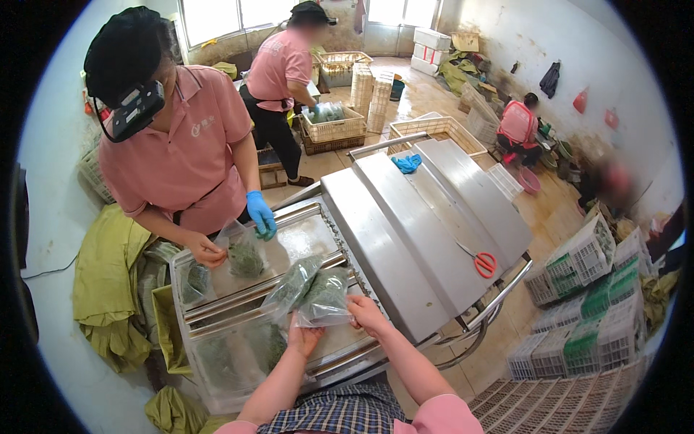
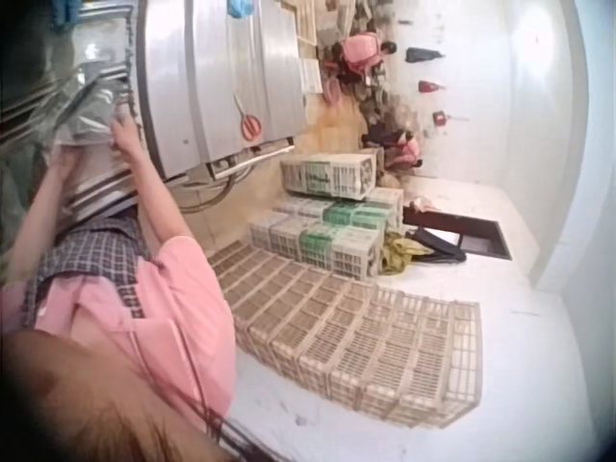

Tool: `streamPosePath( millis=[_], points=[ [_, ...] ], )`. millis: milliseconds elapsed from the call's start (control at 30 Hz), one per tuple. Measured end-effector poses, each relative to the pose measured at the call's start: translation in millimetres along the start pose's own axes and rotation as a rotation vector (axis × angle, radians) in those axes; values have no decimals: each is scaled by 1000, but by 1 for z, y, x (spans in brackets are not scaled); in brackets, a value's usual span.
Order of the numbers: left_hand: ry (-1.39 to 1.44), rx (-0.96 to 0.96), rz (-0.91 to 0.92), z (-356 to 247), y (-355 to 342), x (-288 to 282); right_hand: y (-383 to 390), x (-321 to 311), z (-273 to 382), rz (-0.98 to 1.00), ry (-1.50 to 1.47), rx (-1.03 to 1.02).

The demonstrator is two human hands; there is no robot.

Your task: The person places plastic bags containing green vegetables onto a vacuum sealer, closes the lid to seal them, and then removes the sealed bags to place them into a white basket. The process is repeated for multiple bags.

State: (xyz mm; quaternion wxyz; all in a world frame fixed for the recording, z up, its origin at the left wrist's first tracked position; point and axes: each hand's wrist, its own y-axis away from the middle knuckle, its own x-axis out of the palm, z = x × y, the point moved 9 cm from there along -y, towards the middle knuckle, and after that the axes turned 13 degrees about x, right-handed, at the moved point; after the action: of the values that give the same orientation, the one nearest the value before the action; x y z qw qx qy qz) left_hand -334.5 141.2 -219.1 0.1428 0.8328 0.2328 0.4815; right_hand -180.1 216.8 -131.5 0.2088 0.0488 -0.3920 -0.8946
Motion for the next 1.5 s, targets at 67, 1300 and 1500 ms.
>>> streamPosePath(
  millis=[67,1300,1500],
  points=[
    [-66,-83,24,0,4,-3,14,0,-4,31,-9,45],
    [-1239,-167,627,-20,25,32,22,-55,31,-26,697,-62],
    [-1556,251,547,4,16,8,-13,-52,-7,-461,1053,-353]
  ],
)
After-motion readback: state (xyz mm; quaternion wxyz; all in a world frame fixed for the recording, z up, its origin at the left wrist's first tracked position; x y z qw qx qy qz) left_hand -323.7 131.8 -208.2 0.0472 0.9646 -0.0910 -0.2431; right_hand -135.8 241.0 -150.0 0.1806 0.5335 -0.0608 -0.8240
